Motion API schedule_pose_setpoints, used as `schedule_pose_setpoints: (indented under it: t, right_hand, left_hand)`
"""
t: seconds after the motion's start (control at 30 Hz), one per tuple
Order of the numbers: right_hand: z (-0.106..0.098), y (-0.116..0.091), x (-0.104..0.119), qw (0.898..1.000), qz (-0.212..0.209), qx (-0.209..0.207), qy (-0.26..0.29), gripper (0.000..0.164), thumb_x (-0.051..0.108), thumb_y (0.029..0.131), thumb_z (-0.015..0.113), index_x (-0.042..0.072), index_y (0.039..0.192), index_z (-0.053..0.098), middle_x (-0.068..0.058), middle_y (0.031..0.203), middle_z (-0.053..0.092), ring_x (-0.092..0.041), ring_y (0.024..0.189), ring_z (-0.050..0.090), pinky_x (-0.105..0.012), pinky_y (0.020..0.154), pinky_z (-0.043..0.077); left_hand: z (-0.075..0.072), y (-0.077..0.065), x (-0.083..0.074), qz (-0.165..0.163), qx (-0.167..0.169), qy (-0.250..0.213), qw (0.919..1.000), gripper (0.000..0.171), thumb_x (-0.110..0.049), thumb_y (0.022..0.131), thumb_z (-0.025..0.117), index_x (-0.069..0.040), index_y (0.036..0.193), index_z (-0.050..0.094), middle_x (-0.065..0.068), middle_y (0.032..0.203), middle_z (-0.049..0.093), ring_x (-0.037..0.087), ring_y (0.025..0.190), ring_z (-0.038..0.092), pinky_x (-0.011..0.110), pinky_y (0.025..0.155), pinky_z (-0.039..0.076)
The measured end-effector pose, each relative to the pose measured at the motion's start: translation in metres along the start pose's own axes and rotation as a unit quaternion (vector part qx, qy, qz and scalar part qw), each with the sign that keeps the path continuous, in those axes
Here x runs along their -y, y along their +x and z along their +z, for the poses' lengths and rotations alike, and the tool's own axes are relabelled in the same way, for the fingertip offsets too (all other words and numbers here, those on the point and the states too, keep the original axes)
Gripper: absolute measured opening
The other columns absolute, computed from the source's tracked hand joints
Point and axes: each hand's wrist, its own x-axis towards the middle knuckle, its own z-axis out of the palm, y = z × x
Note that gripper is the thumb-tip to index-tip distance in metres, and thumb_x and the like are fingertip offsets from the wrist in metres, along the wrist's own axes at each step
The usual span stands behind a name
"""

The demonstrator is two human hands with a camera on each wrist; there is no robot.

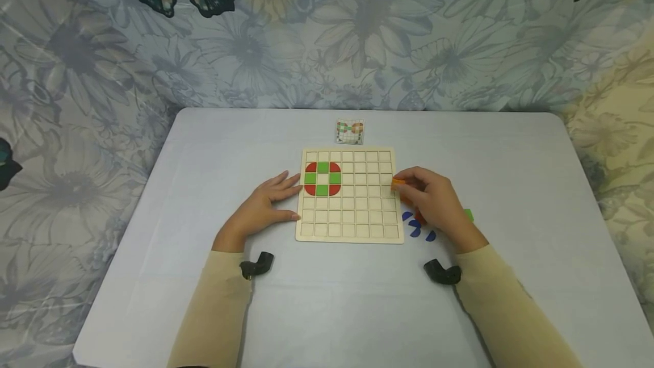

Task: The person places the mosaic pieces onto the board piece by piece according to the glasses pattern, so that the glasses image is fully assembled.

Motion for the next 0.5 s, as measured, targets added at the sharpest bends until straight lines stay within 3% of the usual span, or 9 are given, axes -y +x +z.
schedule_pose_setpoints:
  t: [0.27,0.5]
  right_hand:
    - [0.022,0.018,0.018,0.999,-0.039,0.014,0.014,0.017,0.013,0.106,0.076,0.007,0.122,0.076,-0.007,0.115,0.074,-0.025,0.092,0.064,-0.029,0.074,0.053]
    - [0.038,0.032,0.03,0.999,-0.033,0.023,0.027,0.015,0.012,0.106,0.075,0.007,0.12,0.076,-0.009,0.116,0.074,-0.025,0.093,0.064,-0.039,0.081,0.053]
  left_hand:
    - [0.0,0.0,0.002,0.007,0.0,0.003,1.0,0.081,-0.033,0.088,0.095,-0.017,0.158,0.059,-0.012,0.171,0.037,0.018,0.164,0.015,0.059,0.13,0.012]
    - [0.0,0.0,0.001,0.004,0.001,0.006,1.0,0.081,-0.034,0.088,0.095,-0.018,0.158,0.059,-0.013,0.171,0.036,0.016,0.164,0.015,0.057,0.13,0.012]
